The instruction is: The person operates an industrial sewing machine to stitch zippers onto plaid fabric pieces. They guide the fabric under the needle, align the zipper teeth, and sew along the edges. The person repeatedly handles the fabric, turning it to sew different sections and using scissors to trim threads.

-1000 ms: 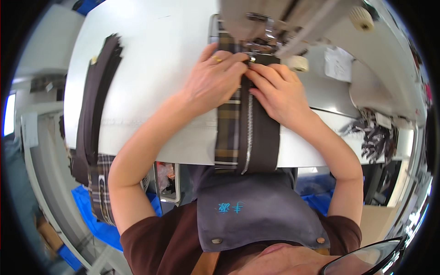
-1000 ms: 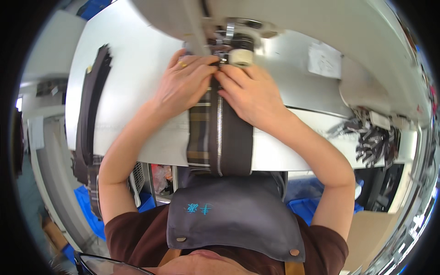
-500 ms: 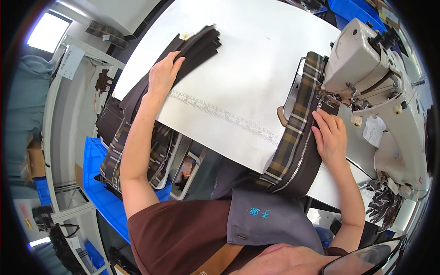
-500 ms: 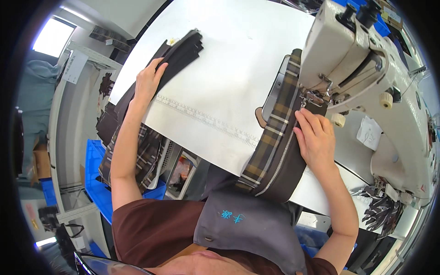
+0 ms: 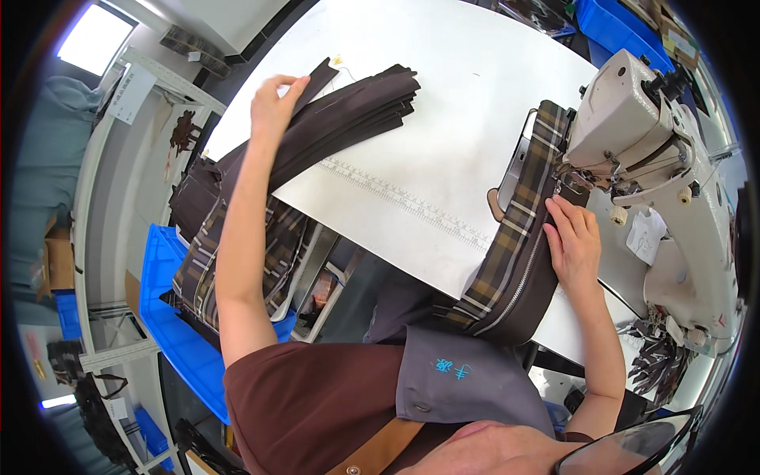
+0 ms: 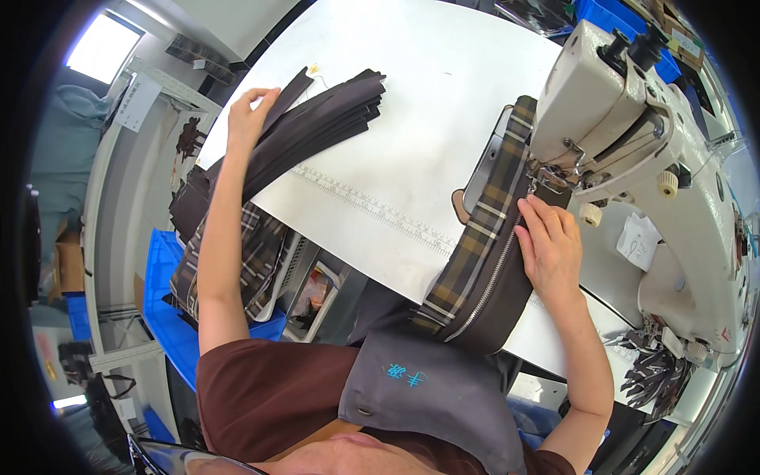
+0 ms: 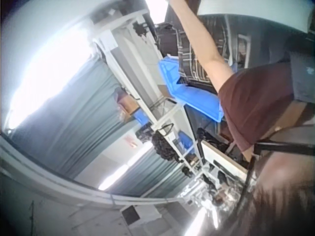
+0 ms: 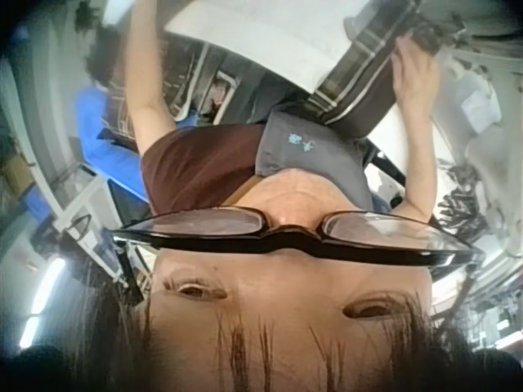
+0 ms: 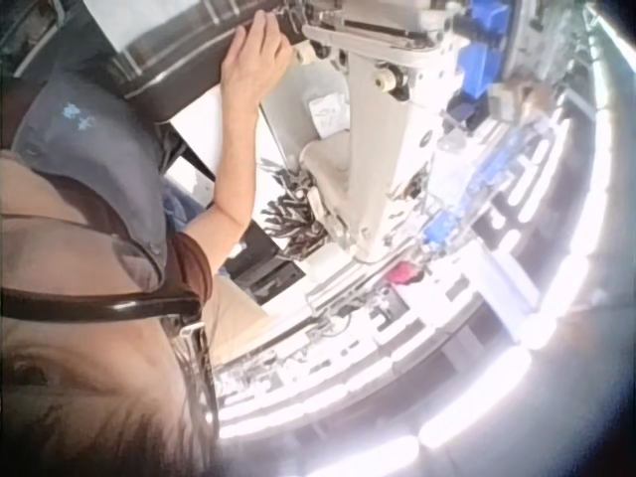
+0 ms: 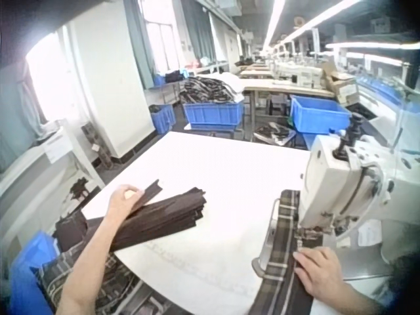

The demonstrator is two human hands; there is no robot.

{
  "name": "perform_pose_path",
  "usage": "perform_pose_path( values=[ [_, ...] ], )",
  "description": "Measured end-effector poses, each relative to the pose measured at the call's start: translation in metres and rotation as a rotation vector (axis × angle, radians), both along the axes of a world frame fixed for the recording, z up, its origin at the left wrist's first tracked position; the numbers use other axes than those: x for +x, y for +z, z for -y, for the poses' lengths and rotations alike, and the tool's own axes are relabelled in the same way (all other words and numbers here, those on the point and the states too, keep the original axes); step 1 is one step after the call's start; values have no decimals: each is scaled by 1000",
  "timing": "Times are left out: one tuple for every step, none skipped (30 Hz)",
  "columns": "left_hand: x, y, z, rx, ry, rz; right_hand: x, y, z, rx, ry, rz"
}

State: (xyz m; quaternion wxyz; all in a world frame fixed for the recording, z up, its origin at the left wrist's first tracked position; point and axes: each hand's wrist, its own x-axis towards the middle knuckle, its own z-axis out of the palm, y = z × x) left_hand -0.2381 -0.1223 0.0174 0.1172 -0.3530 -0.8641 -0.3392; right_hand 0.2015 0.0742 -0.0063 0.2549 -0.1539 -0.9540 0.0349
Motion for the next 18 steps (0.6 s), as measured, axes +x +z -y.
perform_pose_path(
  values=[
    [-24,-11,3,-108,98,-7,-1,1,0,-4,3,-1],
    [-42,-20,6,-215,193,-13,-1,1,1,-8,4,-2],
    [-55,-21,7,-238,95,148,-1,1,0,-5,6,-5],
    [-66,-19,10,-260,2,307,-2,1,0,-3,13,-12],
    [-72,-19,12,-283,-99,467,-1,0,1,-2,11,-16],
    [-78,-17,16,-244,-81,330,-2,-1,0,4,20,-26],
    [-81,-19,17,-208,-71,201,-3,-2,-1,8,21,-28],
    [-77,-22,10,-168,-79,82,1,-2,-1,13,6,-19],
    [-77,-15,14,-146,-65,-119,-1,-1,-1,4,13,-37],
    [-59,1,7,-108,-76,-301,2,-1,-2,9,-5,-33],
    [-23,20,2,-110,-60,-230,3,-3,-3,13,-14,-32],
    [16,42,0,-211,-54,-162,3,-5,-4,14,-13,-39],
    [50,61,5,-297,-93,-85,2,-5,-4,26,-5,-37],
    [77,62,13,-188,-389,1,2,-4,-4,42,3,-41],
    [119,70,16,-243,-484,177,2,-5,-3,40,-6,-36],
    [149,68,24,-259,-588,238,1,-4,-2,34,0,-43],
    [183,63,31,-232,-566,423,-1,-5,-1,28,12,-50],
    [208,50,34,-239,-598,432,-2,-5,-1,45,14,-63]
  ],
)
